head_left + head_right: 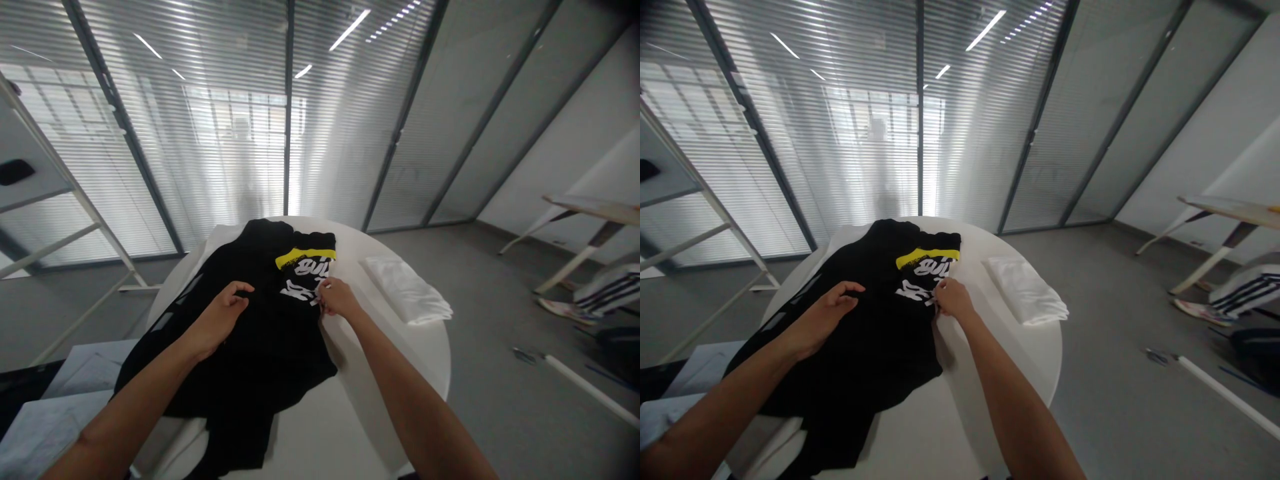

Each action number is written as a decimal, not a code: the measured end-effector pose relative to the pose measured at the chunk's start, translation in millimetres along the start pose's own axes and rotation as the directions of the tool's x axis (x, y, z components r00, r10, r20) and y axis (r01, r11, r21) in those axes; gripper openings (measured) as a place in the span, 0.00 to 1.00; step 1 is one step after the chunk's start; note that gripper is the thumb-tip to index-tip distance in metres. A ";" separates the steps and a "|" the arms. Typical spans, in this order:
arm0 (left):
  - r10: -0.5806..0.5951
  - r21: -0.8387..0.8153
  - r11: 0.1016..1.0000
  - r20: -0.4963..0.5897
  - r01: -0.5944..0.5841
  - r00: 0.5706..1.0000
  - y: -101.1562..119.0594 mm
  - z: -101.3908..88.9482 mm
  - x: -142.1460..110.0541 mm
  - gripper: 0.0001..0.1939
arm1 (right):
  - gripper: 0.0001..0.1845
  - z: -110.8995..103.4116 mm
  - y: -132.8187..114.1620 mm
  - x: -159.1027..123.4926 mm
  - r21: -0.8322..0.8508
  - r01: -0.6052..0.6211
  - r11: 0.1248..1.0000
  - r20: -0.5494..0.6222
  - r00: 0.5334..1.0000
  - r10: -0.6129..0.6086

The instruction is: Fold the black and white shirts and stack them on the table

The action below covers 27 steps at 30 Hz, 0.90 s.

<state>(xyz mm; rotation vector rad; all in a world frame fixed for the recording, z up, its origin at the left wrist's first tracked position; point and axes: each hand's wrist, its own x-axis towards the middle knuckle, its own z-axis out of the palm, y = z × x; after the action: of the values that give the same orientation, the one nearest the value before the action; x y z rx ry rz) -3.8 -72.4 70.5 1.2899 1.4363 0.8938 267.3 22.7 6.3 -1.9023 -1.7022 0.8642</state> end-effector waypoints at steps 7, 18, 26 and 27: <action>-0.158 0.399 0.917 0.316 0.020 0.935 -4.4 -34.4 -26.5 0.18 | 0.17 -3.2 -2.8 -3.5 -0.081 -0.065 0.995 -0.155 0.987 0.052; -0.150 0.631 0.771 0.039 0.093 0.988 4.0 -20.1 53.8 0.27 | 0.26 0.4 -4.6 2.6 0.349 0.046 0.936 -0.065 0.998 -0.025; -0.111 0.585 0.808 0.263 -0.067 0.958 3.1 18.0 61.2 0.22 | 0.43 -5.7 -17.3 -17.1 0.641 0.032 0.766 0.213 0.953 -0.217; -0.109 0.552 0.831 0.280 -0.067 0.954 3.8 20.7 60.7 0.22 | 0.44 -6.4 -16.9 -17.6 0.626 0.008 0.780 0.249 0.945 -0.210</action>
<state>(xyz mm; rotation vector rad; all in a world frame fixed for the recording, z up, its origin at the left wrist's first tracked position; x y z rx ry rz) 19.2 -13.8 57.6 1.7490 1.5105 0.2279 259.0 8.3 25.3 -1.2509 -1.4099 1.5140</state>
